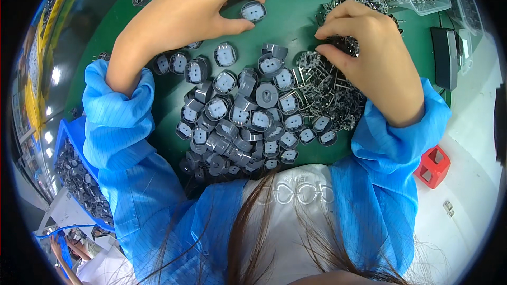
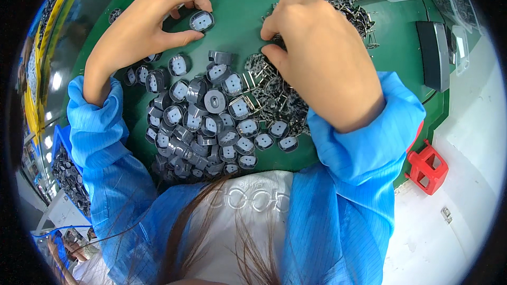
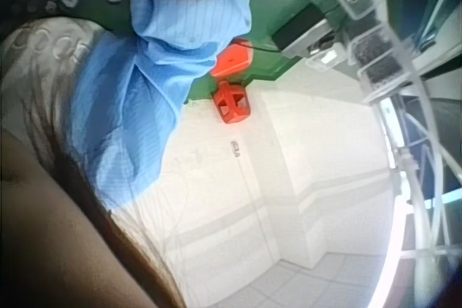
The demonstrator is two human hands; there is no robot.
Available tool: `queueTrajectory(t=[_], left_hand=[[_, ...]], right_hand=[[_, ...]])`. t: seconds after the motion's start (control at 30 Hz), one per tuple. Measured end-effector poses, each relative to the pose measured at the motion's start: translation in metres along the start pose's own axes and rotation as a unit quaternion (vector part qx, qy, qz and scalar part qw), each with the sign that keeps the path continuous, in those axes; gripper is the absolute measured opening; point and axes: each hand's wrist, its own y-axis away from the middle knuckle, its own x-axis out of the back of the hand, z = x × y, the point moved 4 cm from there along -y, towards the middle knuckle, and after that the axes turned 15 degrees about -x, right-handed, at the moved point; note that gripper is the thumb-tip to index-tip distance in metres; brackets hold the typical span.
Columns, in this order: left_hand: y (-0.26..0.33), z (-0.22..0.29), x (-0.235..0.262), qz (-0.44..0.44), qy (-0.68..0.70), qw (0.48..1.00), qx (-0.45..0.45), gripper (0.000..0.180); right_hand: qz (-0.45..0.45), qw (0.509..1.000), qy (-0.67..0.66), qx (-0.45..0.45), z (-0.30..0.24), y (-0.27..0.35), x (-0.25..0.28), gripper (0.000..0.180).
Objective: The person pours small grey plastic components from a yellow tray into a blue bin. They then repeatedly pick up individual grey plastic housings and metal pins from a green work surface, insert the pins into the housings, and place the assembled units back on the table.
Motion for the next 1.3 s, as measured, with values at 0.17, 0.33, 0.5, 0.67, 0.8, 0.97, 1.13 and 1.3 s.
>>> queueTrajectory(t=[0.17,0.33,0.5,0.67,0.8,0.97,1.13,1.3], left_hand=[[-0.003,-0.001,-0.001,0.0,0.003,1.0,-0.007,0.036],[-0.004,0.002,0.0,0.015,-0.004,1.0,-0.015,0.035],[-0.002,0.001,-0.001,0.018,0.005,1.0,-0.01,0.035],[-0.004,0.002,0.001,0.006,-0.002,1.0,-0.013,0.035],[-0.008,0.006,0.003,0.055,0.109,0.992,0.03,0.032],[-0.007,0.004,-0.002,0.132,0.28,0.951,0.016,0.029],[-0.002,0.007,-0.004,0.115,0.3,0.944,0.073,0.04],[-0.003,0.013,-0.004,0.135,0.33,0.922,0.149,0.039]], right_hand=[[0.071,0.995,0.073,0.012,0.001,0.002,-0.016,0.015],[0.06,0.998,0.001,-0.012,-0.001,-0.008,-0.01,0.018],[0.057,0.989,-0.087,-0.109,0.014,-0.013,0.0,0.029],[0.106,0.987,0.007,0.122,0.012,-0.022,-0.001,0.027],[0.066,0.994,-0.03,0.079,0.015,-0.023,-0.012,0.021],[0.064,0.976,-0.206,-0.014,-0.009,-0.017,0.0,0.017],[0.121,0.96,-0.25,0.039,-0.019,-0.016,0.002,0.016],[0.203,0.957,-0.174,0.11,-0.021,-0.015,-0.001,0.021]])
